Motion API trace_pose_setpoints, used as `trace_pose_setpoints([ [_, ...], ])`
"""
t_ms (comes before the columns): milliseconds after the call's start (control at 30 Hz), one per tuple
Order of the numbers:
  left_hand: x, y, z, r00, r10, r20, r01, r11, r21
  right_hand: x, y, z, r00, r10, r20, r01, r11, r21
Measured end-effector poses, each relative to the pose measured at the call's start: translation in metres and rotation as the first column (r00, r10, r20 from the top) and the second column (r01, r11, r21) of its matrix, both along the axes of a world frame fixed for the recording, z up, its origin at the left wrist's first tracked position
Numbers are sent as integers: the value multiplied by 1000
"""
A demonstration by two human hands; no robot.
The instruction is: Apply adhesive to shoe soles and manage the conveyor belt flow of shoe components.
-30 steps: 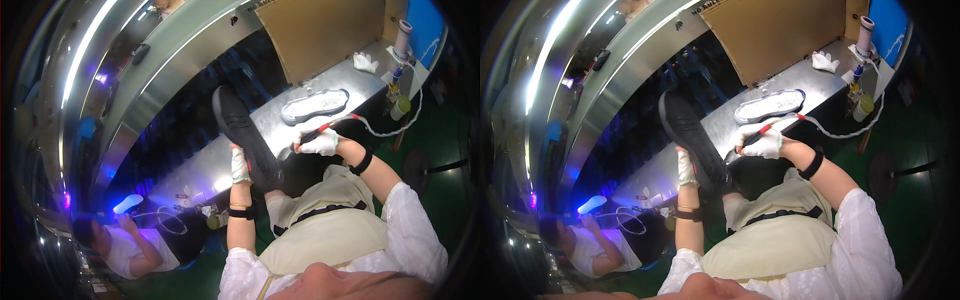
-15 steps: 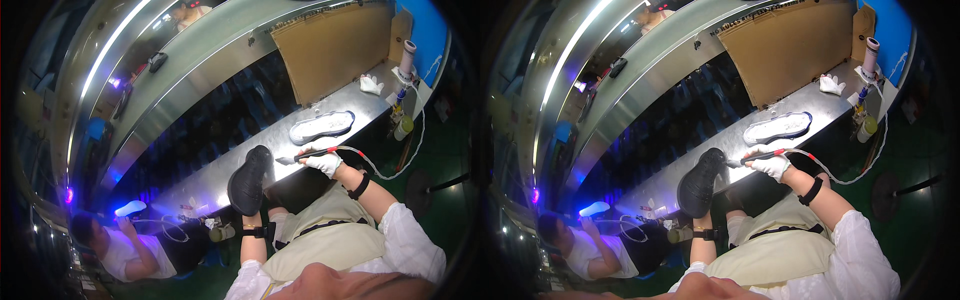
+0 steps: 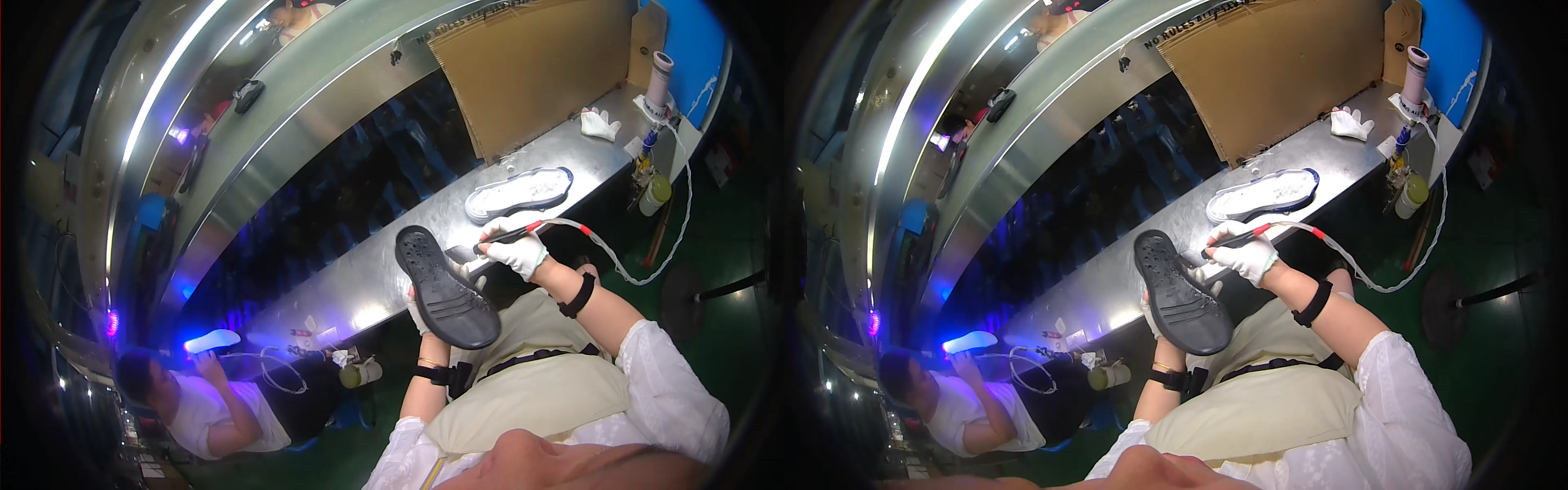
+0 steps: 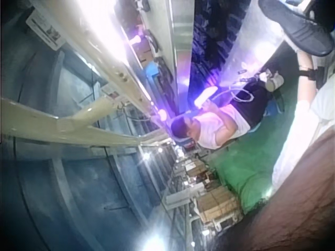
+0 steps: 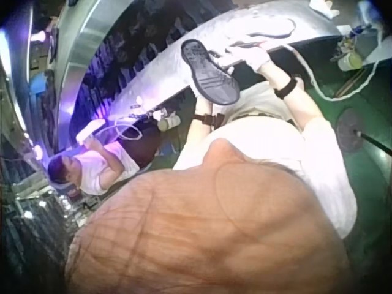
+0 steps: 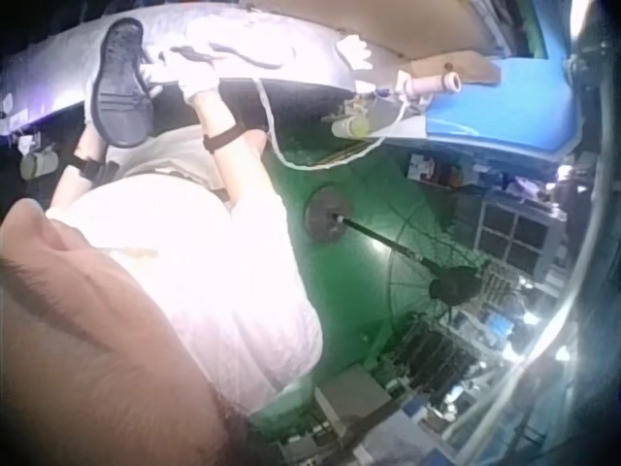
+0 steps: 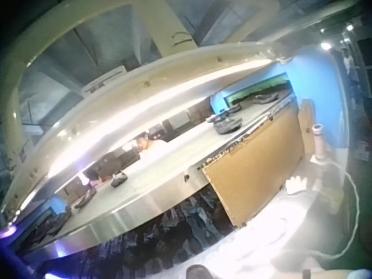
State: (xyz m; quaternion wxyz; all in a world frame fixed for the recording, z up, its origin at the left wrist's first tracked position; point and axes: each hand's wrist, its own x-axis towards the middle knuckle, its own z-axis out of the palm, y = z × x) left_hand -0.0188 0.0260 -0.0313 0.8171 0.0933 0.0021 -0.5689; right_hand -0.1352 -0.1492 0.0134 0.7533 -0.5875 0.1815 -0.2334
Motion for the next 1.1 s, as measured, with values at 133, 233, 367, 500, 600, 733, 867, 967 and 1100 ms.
trace_pose_setpoints([
  [133, 12, -1, -10, 989, 100, 105, -92, 993, -77, 14, 1, 29, 999, -36, 33, 43, 968, -249],
  [233, -16, -13, 28, 965, 34, 261, -23, 999, -44, 33, -1, 27, 973, -67, 221, 131, 948, -290],
  [367, -23, -16, 24, 946, -47, 320, 22, 997, 80, 47, -6, 38, 906, -165, 390, 400, 635, -661],
  [500, -2, -12, -3, 976, 22, 217, -32, 999, 43, 41, 3, 46, 898, 178, 402, 271, 495, -825],
  [600, 8, -1, -2, 979, 0, 202, 1, 1000, -6, 21, 16, 50, 888, 309, 341, 145, 516, -844],
  [733, 2, 2, 6, 971, 42, 235, -20, 995, -96, 6, 19, 51, 931, 249, 266, -1, 732, -682],
  [867, -20, -9, 33, 931, 64, 359, -80, 996, 29, 30, 5, 50, 969, -64, 239, 140, 938, -316],
  [967, -27, -16, 30, 951, 55, 305, -96, 988, 122, 42, 5, 67, 917, -238, 320, 378, 777, -503],
  [1100, -24, -24, 34, 919, 77, 386, -161, 969, 190, 32, 25, 58, 958, -1, 287, 110, 925, -363],
])
